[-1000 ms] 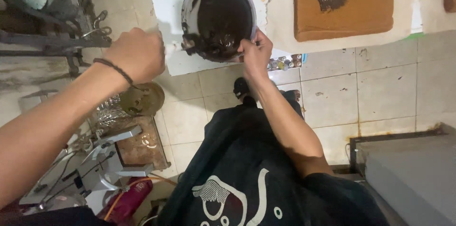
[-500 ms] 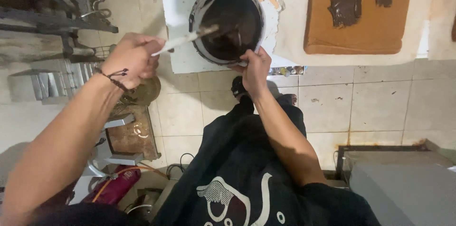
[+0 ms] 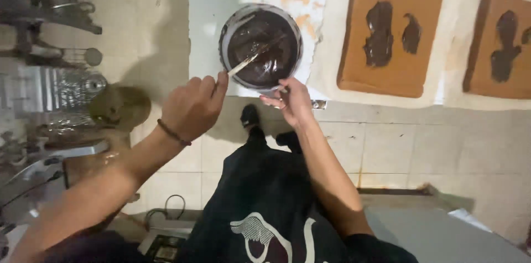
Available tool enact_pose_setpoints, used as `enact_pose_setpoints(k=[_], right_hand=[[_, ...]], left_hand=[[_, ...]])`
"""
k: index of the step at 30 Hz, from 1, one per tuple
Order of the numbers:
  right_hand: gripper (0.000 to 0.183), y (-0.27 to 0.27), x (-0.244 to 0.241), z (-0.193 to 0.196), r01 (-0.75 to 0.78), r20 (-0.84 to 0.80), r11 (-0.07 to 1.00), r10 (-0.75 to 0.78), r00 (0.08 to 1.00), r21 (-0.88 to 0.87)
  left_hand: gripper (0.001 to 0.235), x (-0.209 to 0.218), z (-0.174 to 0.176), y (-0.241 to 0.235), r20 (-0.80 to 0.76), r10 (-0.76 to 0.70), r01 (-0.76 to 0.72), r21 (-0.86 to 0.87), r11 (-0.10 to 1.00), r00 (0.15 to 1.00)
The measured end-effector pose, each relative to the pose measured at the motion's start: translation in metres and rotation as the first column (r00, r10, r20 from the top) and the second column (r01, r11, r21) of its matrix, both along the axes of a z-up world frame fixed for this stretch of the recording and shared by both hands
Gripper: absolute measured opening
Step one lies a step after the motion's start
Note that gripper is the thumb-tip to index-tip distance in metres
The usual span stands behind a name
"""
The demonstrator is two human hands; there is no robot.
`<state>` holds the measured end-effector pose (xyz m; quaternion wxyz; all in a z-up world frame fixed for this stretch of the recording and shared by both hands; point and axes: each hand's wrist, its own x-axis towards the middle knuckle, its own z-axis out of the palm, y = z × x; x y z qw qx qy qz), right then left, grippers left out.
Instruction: The person scoops chocolate from a container and spreads it evenly over several rectangular cake layers using a spatula. The person moves between different cake layers on the countertop, applying and smoothing the chocolate on each one.
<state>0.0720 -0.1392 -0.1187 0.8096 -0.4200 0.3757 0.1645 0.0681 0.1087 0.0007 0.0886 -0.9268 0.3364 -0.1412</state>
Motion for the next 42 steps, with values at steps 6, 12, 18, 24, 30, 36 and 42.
enact_pose_setpoints(k=[6, 12, 18, 24, 30, 36, 42], right_hand=[[0.022, 0.029, 0.009, 0.067, 0.019, -0.012, 0.999, -0.019, 1.000, 0.028], [0.030, 0.043, 0.022, 0.074, -0.068, 0.037, 0.998, 0.068, 0.997, 0.014], [0.038, 0.039, 0.034, 0.024, -0.011, 0.094, 0.999, 0.015, 0.995, -0.045], [0.039, 0.054, 0.025, 0.021, -0.056, 0.112, 0.998, 0.058, 0.992, -0.025], [0.058, 0.059, 0.019, 0.023, -0.240, 0.060, 0.968, 0.245, 0.968, -0.072], [0.045, 0.046, 0.033, 0.024, -0.172, 0.140, 0.967, 0.199, 0.970, -0.186], [0.047, 0.054, 0.025, 0.023, -0.168, 0.121, 0.984, 0.175, 0.977, -0.068]], left_hand=[[0.022, 0.004, -0.005, 0.003, 0.028, 0.071, -0.070, -0.028, 0.997, 0.997], [0.033, -0.026, -0.054, 0.028, -0.113, 0.040, -0.031, 0.083, 0.996, 0.993], [0.039, -0.068, -0.005, 0.067, -0.110, -0.058, 0.072, 0.131, 0.989, 0.992], [0.063, -0.040, 0.096, 0.039, -0.840, 0.516, -0.937, 0.025, 0.350, 0.170], [0.032, -0.003, -0.052, 0.042, -0.813, 0.352, -0.869, -0.340, 0.358, 0.463], [0.036, -0.070, -0.012, 0.082, -0.924, 0.318, -0.966, -0.151, 0.208, 0.213], [0.038, -0.058, -0.017, 0.053, -0.486, 0.287, -0.562, -0.663, 0.495, 0.826]])
